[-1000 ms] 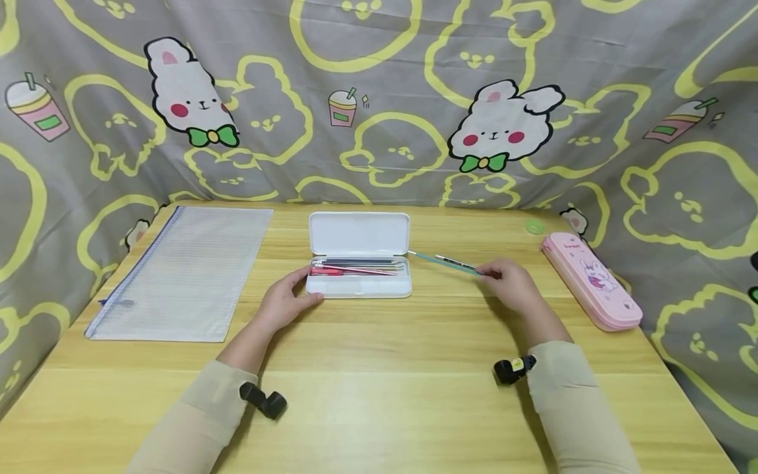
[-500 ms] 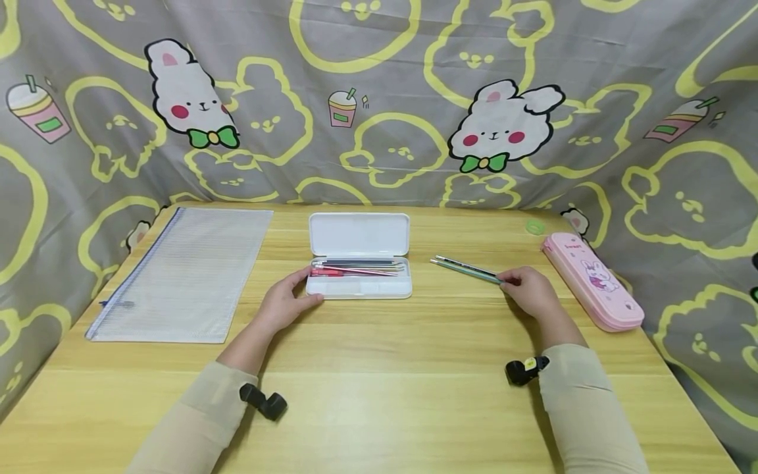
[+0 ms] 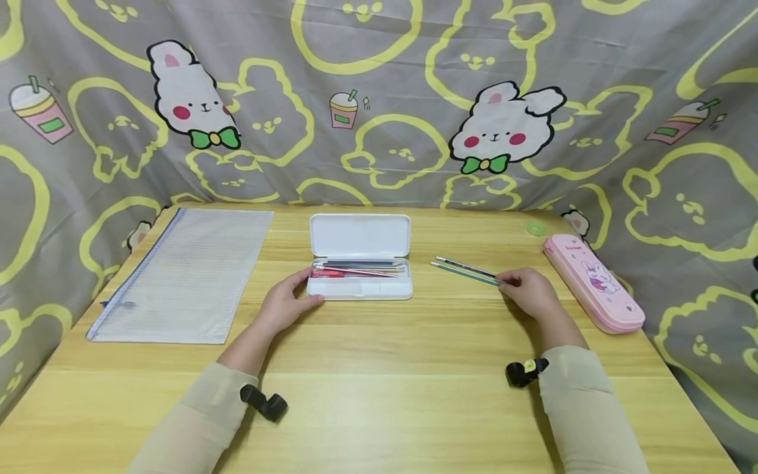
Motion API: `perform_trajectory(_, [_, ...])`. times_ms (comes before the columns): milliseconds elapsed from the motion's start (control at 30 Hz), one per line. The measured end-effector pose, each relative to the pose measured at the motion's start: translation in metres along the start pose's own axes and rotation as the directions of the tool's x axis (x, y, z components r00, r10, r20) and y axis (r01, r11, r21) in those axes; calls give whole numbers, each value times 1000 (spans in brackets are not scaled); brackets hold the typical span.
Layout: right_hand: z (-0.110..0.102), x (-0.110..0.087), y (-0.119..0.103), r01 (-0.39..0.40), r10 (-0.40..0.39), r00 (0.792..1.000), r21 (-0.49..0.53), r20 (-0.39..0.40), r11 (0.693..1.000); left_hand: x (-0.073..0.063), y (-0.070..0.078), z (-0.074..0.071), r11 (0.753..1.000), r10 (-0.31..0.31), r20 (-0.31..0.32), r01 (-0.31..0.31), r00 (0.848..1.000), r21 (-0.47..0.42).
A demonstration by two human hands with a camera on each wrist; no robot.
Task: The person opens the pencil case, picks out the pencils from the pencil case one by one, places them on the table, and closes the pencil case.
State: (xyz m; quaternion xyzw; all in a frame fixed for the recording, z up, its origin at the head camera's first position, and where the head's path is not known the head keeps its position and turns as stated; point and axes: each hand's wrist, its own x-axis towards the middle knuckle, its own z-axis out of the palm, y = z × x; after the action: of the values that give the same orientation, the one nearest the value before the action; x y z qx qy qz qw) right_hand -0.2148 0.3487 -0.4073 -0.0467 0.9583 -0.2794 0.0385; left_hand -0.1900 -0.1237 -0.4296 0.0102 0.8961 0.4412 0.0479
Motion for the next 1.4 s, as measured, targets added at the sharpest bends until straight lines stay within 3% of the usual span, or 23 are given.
perform_trajectory(267, [16,13,-48,97,-94,995,59,-40,994,0,0,0,1000,-4,-2,4,1000,-11])
perform_trajectory(733, [68,51,-151,245,-253,963,94,91,965,1,-1,2,1000,6,-8,-7,1000,-15])
perform_trajectory(1000, [83,64,-168,229,-231,955,37,188,973,0,-1,2,1000,13,-12,-13,1000,-7])
perform_trajectory(1400, [88,76,-174,325,-290,924,-114,249,939,0,-1,1,1000,23,-19,-24,1000,-14])
